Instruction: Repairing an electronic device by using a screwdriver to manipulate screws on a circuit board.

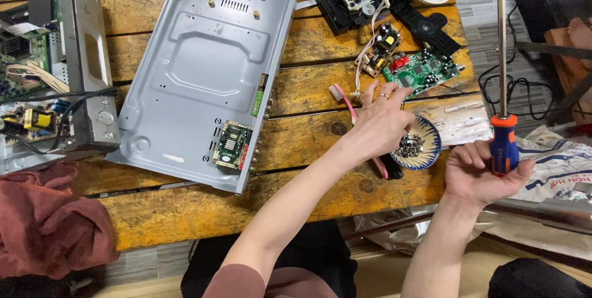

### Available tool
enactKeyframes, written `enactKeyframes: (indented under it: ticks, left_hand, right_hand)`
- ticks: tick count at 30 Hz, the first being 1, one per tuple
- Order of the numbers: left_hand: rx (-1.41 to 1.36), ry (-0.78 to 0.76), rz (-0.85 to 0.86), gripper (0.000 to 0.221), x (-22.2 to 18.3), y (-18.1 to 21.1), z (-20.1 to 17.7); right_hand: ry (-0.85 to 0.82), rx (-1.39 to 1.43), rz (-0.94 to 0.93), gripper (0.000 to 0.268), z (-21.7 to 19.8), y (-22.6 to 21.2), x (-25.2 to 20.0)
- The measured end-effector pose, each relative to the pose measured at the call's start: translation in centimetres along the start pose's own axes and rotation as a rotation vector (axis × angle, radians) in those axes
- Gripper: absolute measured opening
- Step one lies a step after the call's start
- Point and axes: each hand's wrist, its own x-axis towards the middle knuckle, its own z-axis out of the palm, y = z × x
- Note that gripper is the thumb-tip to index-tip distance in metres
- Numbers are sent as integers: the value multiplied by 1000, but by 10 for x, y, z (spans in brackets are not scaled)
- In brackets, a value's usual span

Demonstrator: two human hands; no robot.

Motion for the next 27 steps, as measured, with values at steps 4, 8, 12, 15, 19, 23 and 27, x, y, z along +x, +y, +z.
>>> enactKeyframes:
  ticks: [4, 8, 12, 15, 19, 23, 27]
  left_hand:
    - [-18, -32, -15, 41, 3, 11, -11]
    - [-21, -163, -56, 22, 7, 26, -21]
    - [118, -188, 12, 13, 8, 33, -12]
    - [161, -87, 46, 9, 8, 31, 7]
    - [190, -134, 30, 8, 11, 34, 10]
    - [257, -19, 70, 4, 16, 34, 31]
    - [255, -85, 104, 20, 17, 32, 36]
  right_hand:
    - [39, -5, -16, 38, 7, 3, -1]
    - [158, 8, -48, 40, 12, 5, -2]
    - [104, 14, -19, 40, 8, 2, -1]
    - [118, -2, -27, 40, 11, 3, -1]
    - [120, -7, -27, 43, 7, 2, 0]
    - [-4, -4, 27, 40, -7, -4, 2]
    - [83, -25, 7, 44, -8, -3, 5]
